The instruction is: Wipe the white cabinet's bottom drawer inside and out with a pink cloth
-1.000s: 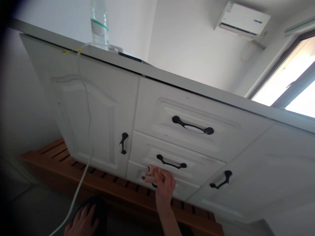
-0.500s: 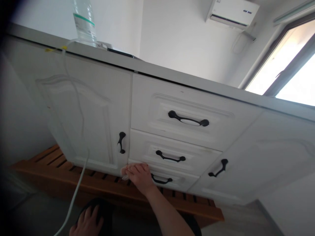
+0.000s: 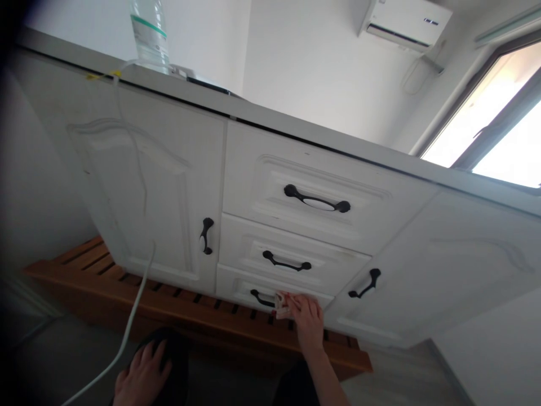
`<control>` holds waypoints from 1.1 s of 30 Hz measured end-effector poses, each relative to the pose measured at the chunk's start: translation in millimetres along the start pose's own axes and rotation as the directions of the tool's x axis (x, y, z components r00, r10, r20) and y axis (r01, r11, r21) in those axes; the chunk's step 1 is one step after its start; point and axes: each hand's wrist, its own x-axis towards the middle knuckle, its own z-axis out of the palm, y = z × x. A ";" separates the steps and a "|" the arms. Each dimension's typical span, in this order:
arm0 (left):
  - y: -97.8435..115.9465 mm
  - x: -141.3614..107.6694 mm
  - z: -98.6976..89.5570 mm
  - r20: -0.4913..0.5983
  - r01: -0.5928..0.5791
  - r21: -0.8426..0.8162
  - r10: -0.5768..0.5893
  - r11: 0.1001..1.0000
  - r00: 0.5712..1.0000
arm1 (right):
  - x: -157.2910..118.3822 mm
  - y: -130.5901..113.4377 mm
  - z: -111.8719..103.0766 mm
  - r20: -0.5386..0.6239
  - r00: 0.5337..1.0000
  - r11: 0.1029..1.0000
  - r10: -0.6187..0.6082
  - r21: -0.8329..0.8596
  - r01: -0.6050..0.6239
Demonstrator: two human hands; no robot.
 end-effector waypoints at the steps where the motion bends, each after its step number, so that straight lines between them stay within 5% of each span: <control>1: 1.7 -0.2 0.4 0.002 -0.008 0.012 0.008 1.000 1.000 | -9.1 10.5 -1.1 0.010 1.000 1.000 0.024 -0.021 -0.023; 6: 8.3 -1.5 1.8 -0.002 -0.017 0.082 0.017 0.996 1.000 | -37.6 32.2 -5.9 0.044 0.991 0.991 0.129 -0.042 -0.127; 10: 9.1 0.2 6.8 -0.024 -0.014 0.073 0.016 0.997 1.000 | -26.2 -1.0 -11.2 -0.036 0.980 0.979 0.196 0.057 -0.194; 14: 8.0 3.6 12.4 -0.033 -0.020 0.028 0.021 0.999 0.999 | 26.2 -64.1 -15.3 -0.097 0.993 0.971 0.067 0.237 -0.043; 19: 4.5 4.2 18.4 -0.018 0.000 -0.006 -0.001 1.000 1.000 | 110.0 -136.3 2.5 -0.255 0.966 0.954 0.051 0.299 0.028; 23: 0.2 5.5 21.0 -0.010 0.009 -0.004 -0.009 1.000 1.000 | 129.8 -166.7 40.7 -0.394 0.905 0.946 -0.162 0.200 0.256; 28: -3.7 8.9 20.8 0.001 0.036 -0.008 -0.036 0.999 0.999 | 104.1 -174.6 87.1 -0.199 0.873 0.857 -0.445 0.188 0.480; 33: -4.2 14.5 31.5 0.011 0.017 -0.019 -0.017 1.000 1.000 | 96.2 -174.6 96.9 -0.124 0.808 0.778 -0.576 0.220 0.588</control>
